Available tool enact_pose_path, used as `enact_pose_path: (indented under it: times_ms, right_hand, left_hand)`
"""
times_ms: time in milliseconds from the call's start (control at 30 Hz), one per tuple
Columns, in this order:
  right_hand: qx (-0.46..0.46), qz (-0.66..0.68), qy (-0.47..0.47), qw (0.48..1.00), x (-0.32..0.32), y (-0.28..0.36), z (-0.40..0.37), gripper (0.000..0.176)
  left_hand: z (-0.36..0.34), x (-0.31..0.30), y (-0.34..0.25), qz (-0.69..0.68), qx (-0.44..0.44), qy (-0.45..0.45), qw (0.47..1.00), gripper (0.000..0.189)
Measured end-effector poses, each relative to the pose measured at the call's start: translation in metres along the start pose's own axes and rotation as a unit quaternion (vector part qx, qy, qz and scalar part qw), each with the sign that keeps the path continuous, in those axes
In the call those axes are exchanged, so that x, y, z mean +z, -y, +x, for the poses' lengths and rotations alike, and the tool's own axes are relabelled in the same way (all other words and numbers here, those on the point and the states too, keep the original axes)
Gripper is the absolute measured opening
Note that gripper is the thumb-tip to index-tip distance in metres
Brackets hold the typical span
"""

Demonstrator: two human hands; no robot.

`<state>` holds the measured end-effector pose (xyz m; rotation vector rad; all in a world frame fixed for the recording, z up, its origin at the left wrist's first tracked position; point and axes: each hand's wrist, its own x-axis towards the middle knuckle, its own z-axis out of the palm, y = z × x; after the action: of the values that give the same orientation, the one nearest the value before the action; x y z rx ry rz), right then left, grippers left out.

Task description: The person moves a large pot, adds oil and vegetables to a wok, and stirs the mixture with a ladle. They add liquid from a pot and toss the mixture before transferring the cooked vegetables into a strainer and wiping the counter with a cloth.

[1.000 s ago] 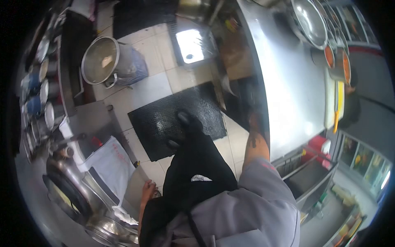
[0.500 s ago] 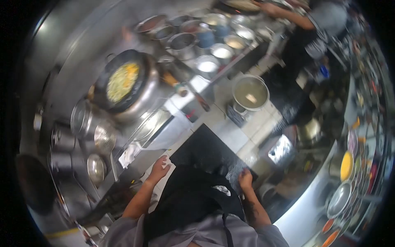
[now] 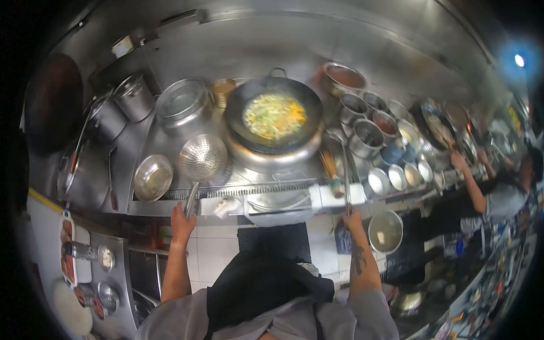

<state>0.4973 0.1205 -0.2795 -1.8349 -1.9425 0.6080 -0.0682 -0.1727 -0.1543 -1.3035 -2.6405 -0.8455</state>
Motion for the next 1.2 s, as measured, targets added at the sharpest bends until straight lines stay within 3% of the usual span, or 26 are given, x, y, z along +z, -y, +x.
enact_pose_path:
  times_ms: [67, 167, 233, 367, 467, 533, 633, 667, 767, 800, 900, 933, 1033, 1067, 1100, 1167, 1200]
  right_hand:
    - [0.137, 0.036, 0.103, 0.985, -0.016, 0.027, 0.014, 0.022]
    - [0.151, 0.124, 0.047, 0.980, -0.032, 0.061, 0.031, 0.012]
    - [0.144, 0.190, 0.053, 0.970, -0.041, 0.072, 0.019, 0.007]
    - [0.038, 0.256, 0.026, 0.966, -0.038, 0.079, -0.011, 0.004]
    - [0.029, 0.429, 0.146, 0.891, -0.055, 0.127, -0.026, 0.012]
    - [0.032, 0.423, 0.153, 0.893, -0.078, 0.173, -0.009, 0.016]
    - [0.023, 0.397, 0.171, 0.901, -0.098, 0.214, 0.039, 0.020]
    - [0.012, 0.364, 0.187, 0.913, -0.103, 0.224, 0.059, 0.020]
    - [-0.026, 0.258, 0.205, 0.944, -0.098, 0.256, 0.112, 0.016]
    - [-0.039, 0.247, 0.200, 0.947, -0.091, 0.267, 0.118, 0.015]
    - [-0.031, 0.223, 0.267, 0.937, -0.060, 0.271, 0.133, 0.022]
    - [-0.001, 0.255, 0.324, 0.911, -0.062, 0.270, 0.128, 0.022]
    - [0.036, 0.315, 0.405, 0.858, -0.094, 0.257, 0.121, 0.024]
    - [0.017, 0.313, 0.413, 0.855, -0.095, 0.242, 0.128, 0.025]
    - [-0.017, 0.248, 0.385, 0.889, -0.098, 0.247, 0.129, 0.025]
    - [-0.075, 0.114, 0.322, 0.937, -0.103, 0.259, 0.125, 0.025]
    - [-0.115, 0.098, 0.281, 0.948, -0.085, 0.265, 0.120, 0.025]
  left_hand:
    - [0.008, -0.001, 0.013, 0.010, -0.009, -0.001, 1.000, 0.057]
    - [0.023, 0.001, 0.002, -0.014, 0.052, -0.008, 0.999, 0.053]
    - [0.027, 0.012, -0.008, -0.071, 0.113, -0.005, 0.991, 0.049]
    - [0.034, 0.015, -0.045, -0.106, 0.077, 0.037, 0.991, 0.046]
    - [0.026, 0.051, -0.038, -0.050, 0.086, 0.084, 0.991, 0.072]
    - [0.019, 0.069, -0.045, 0.009, 0.067, 0.135, 0.989, 0.093]
    - [0.024, 0.075, -0.076, 0.075, -0.031, 0.257, 0.963, 0.096]
    - [0.026, 0.074, -0.088, 0.107, -0.042, 0.284, 0.952, 0.092]
    - [0.025, 0.102, -0.091, 0.172, -0.053, 0.249, 0.952, 0.082]
    - [0.030, 0.091, -0.110, 0.176, -0.061, 0.250, 0.950, 0.066]
    - [0.029, 0.111, -0.098, 0.131, -0.024, 0.241, 0.961, 0.057]
    - [0.029, 0.120, -0.090, 0.114, -0.021, 0.241, 0.964, 0.054]
    - [0.022, 0.120, -0.073, -0.068, -0.033, 0.180, 0.981, 0.053]
    - [0.027, 0.100, -0.086, -0.132, -0.134, 0.206, 0.960, 0.048]
    - [0.029, 0.094, -0.086, -0.254, -0.186, 0.206, 0.927, 0.048]
    - [0.020, 0.082, -0.079, -0.476, -0.280, 0.208, 0.807, 0.050]
    - [0.019, 0.071, -0.080, -0.511, -0.297, 0.204, 0.780, 0.050]
